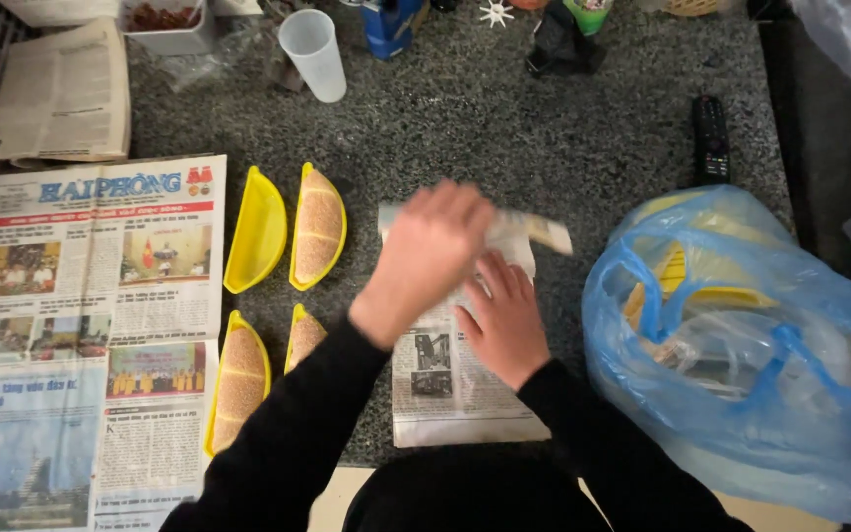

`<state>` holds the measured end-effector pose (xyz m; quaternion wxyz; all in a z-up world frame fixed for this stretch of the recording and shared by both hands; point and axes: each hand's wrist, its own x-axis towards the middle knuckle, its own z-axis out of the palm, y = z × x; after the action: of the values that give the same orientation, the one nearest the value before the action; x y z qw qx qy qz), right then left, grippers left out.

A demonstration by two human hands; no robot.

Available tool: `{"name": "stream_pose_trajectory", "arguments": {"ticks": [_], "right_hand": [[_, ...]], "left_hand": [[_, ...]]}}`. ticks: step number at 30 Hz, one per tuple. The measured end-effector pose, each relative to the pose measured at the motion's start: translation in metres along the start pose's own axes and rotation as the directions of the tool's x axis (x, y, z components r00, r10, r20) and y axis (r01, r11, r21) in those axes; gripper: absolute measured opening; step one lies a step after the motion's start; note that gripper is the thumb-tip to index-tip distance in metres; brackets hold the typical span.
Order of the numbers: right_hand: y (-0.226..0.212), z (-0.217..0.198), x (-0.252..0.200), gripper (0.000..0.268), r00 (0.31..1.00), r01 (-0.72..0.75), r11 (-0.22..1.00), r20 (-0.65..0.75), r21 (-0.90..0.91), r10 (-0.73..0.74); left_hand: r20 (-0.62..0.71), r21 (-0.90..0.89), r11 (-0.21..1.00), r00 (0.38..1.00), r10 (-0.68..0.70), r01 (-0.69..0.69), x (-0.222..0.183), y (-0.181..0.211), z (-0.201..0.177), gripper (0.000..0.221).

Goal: Packaging food items by placing them in yellow plastic trays, wrapping them in newspaper, and placing them in a blue plastic bag.

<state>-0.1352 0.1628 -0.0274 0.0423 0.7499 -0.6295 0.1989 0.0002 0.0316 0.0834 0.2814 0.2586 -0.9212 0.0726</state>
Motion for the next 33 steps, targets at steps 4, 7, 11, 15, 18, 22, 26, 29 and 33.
{"name": "stream_pose_trajectory", "arguments": {"ticks": [4,7,11,15,18,22,26,29,33], "right_hand": [[0.038,0.034,-0.083,0.030,0.993,-0.118,0.989,-0.013,0.093,0.120],[0.056,0.011,-0.142,0.038,0.934,-0.278,0.910,-0.135,0.308,0.331],[0.032,-0.045,-0.149,0.023,0.702,-0.557,0.344,0.207,0.756,0.682],[0.014,-0.073,-0.128,0.031,0.769,-0.523,0.338,0.263,0.783,0.582],[0.017,-0.062,-0.116,0.032,0.832,-0.460,0.436,0.205,0.773,0.516],[0.019,-0.037,-0.112,0.035,0.849,-0.385,0.433,0.129,0.815,0.513],[0.000,-0.068,-0.083,0.028,0.815,-0.522,0.462,0.262,0.717,0.516],[-0.002,-0.074,-0.068,0.028,0.810,-0.547,0.461,0.304,0.699,0.502],[0.007,-0.071,-0.061,0.026,0.809,-0.566,0.532,0.299,0.630,0.506]], "left_hand": [[0.088,-0.078,0.988,0.986,0.143,-0.137,-0.065,0.061,-0.046,0.009],[0.208,-0.275,0.959,0.969,0.134,-0.074,-0.115,0.113,-0.072,0.006],[0.479,-0.457,0.831,0.875,-0.070,0.317,-0.204,0.144,-0.026,0.016],[0.709,-0.448,0.615,0.677,-0.197,0.649,-0.216,0.133,-0.027,0.038],[0.518,-0.487,0.588,0.756,-0.400,0.645,-0.192,0.078,-0.056,0.036],[0.246,-0.178,0.723,0.742,-0.624,0.667,-0.206,-0.030,-0.053,0.041],[0.225,0.108,0.718,0.687,-0.691,0.687,-0.233,-0.134,-0.016,0.065],[0.341,0.172,0.695,0.620,-0.706,0.698,-0.253,-0.173,0.014,0.073],[0.354,0.228,0.581,0.489,-0.797,0.782,-0.263,-0.193,0.042,0.036]]}}
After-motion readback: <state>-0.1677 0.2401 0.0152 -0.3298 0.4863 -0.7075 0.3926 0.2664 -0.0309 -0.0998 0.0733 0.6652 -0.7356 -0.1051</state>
